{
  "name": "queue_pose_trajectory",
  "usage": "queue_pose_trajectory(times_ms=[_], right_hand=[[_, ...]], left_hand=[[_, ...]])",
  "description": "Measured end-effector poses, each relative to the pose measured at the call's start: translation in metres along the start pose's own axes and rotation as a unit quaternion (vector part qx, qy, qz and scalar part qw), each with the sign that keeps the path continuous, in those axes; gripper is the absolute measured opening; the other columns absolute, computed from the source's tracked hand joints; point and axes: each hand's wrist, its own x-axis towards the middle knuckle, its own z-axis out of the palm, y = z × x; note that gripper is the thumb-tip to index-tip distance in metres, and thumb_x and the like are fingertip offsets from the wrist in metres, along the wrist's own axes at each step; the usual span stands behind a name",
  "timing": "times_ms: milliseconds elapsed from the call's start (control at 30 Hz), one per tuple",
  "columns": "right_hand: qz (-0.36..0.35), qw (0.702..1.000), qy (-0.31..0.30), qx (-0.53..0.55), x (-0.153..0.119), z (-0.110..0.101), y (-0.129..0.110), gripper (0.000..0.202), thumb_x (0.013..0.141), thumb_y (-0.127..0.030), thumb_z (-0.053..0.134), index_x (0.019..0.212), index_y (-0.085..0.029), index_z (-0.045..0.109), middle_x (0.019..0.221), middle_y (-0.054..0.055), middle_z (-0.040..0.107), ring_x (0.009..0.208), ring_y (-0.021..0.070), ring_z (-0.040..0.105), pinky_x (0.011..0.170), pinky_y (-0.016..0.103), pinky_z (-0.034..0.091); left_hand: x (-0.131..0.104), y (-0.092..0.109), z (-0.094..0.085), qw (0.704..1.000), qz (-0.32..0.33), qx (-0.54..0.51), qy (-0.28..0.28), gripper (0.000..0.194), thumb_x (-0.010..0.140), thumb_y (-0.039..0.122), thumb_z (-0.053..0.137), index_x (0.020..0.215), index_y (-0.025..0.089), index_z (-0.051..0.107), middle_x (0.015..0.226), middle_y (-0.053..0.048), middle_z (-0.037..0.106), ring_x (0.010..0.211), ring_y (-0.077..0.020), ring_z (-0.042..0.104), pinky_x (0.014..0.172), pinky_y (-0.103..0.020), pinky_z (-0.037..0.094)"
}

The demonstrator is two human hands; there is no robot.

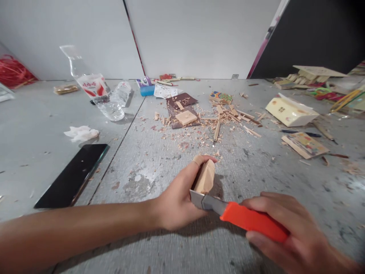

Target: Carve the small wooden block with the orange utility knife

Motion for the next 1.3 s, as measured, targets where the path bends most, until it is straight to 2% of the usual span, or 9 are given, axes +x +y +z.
queue_pose_trajectory(times_ms=[133, 333, 500, 567, 767, 867, 1033, 1200, 1300], right_hand=[[-0.011, 0.999, 0.015, 0.037, 0.011, 0.0, -0.004, 0.02, 0.101, -0.041, 0.058, 0.106, -0.025, 0.07, 0.082, 0.005, 0.078, 0.065, 0.0203, 0.074, 0.063, 0.03, 0.063], [-0.022, 0.997, -0.012, 0.08, 0.021, -0.002, -0.006, 0.008, 0.103, -0.033, 0.059, 0.105, -0.027, 0.064, 0.08, 0.0, 0.078, 0.059, 0.0173, 0.071, 0.057, 0.028, 0.057], [-0.018, 0.998, -0.009, 0.064, 0.019, -0.001, -0.005, 0.014, 0.105, -0.039, 0.058, 0.108, -0.026, 0.064, 0.084, 0.001, 0.079, 0.063, 0.0187, 0.073, 0.059, 0.031, 0.056], [-0.023, 0.997, -0.019, 0.064, 0.019, 0.0, -0.004, 0.016, 0.105, -0.04, 0.058, 0.109, -0.026, 0.064, 0.084, 0.001, 0.079, 0.063, 0.0179, 0.073, 0.059, 0.03, 0.056], [-0.017, 0.998, -0.021, 0.065, 0.018, -0.001, -0.005, 0.017, 0.107, -0.041, 0.056, 0.113, -0.027, 0.062, 0.085, 0.0, 0.078, 0.064, 0.0184, 0.074, 0.06, 0.03, 0.056], [-0.021, 0.997, -0.021, 0.065, 0.02, -0.001, -0.006, 0.016, 0.107, -0.04, 0.055, 0.114, -0.027, 0.061, 0.085, 0.0, 0.079, 0.064, 0.0181, 0.074, 0.059, 0.029, 0.057], [-0.013, 0.997, -0.024, 0.078, 0.024, -0.002, -0.006, 0.012, 0.104, -0.037, 0.061, 0.107, -0.026, 0.064, 0.078, -0.002, 0.076, 0.06, 0.0161, 0.072, 0.058, 0.028, 0.053], [-0.013, 0.997, -0.043, 0.07, 0.028, -0.004, -0.006, 0.012, 0.104, -0.035, 0.061, 0.102, -0.024, 0.066, 0.073, -0.003, 0.075, 0.054, 0.0147, 0.069, 0.054, 0.027, 0.05], [-0.022, 0.998, -0.033, 0.054, 0.03, -0.005, -0.006, 0.013, 0.105, -0.036, 0.059, 0.101, -0.025, 0.065, 0.075, -0.002, 0.077, 0.055, 0.0154, 0.071, 0.052, 0.026, 0.05]], left_hand=[[-0.001, -0.004, -0.003, 1.0, 0.007, 0.0, 0.0, 0.073, 0.082, 0.018, 0.076, 0.144, 0.024, 0.038, 0.103, -0.004, 0.053, 0.083, -0.0155, 0.052, 0.07, -0.029, 0.045], [-0.001, 0.002, -0.001, 0.999, 0.008, 0.008, -0.032, 0.087, 0.075, 0.012, 0.077, 0.149, 0.028, 0.033, 0.117, -0.007, 0.056, 0.093, -0.0193, 0.061, 0.08, -0.034, 0.051], [-0.001, 0.004, 0.0, 0.999, 0.012, -0.03, -0.043, 0.102, 0.073, 0.023, 0.09, 0.154, 0.031, 0.028, 0.128, -0.009, 0.051, 0.104, -0.0225, 0.059, 0.09, -0.038, 0.052], [-0.001, 0.003, 0.001, 0.998, 0.007, -0.053, -0.037, 0.103, 0.072, 0.03, 0.095, 0.152, 0.03, 0.031, 0.125, -0.009, 0.052, 0.103, -0.022, 0.058, 0.09, -0.037, 0.052], [0.0, 0.0, 0.004, 0.997, -0.037, -0.064, 0.005, 0.102, 0.071, 0.041, 0.098, 0.149, 0.027, 0.036, 0.115, -0.006, 0.051, 0.088, -0.0157, 0.052, 0.073, -0.027, 0.047], [0.001, 0.0, 0.003, 0.999, -0.028, -0.035, 0.028, 0.102, 0.068, 0.043, 0.1, 0.147, 0.026, 0.039, 0.112, -0.004, 0.052, 0.087, -0.016, 0.052, 0.074, -0.028, 0.048], [0.002, 0.003, 0.001, 0.999, -0.026, -0.006, 0.035, 0.102, 0.067, 0.048, 0.1, 0.145, 0.026, 0.038, 0.102, -0.001, 0.051, 0.086, -0.0178, 0.055, 0.073, -0.03, 0.046], [0.004, 0.005, 0.002, 0.997, -0.016, 0.027, 0.068, 0.1, 0.065, 0.054, 0.099, 0.14, 0.023, 0.041, 0.098, 0.0, 0.052, 0.086, -0.0179, 0.051, 0.076, -0.03, 0.045], [0.005, 0.006, 0.003, 0.996, -0.016, 0.04, 0.078, 0.1, 0.064, 0.061, 0.097, 0.138, 0.023, 0.041, 0.097, 0.0, 0.053, 0.085, -0.018, 0.05, 0.075, -0.031, 0.046]])
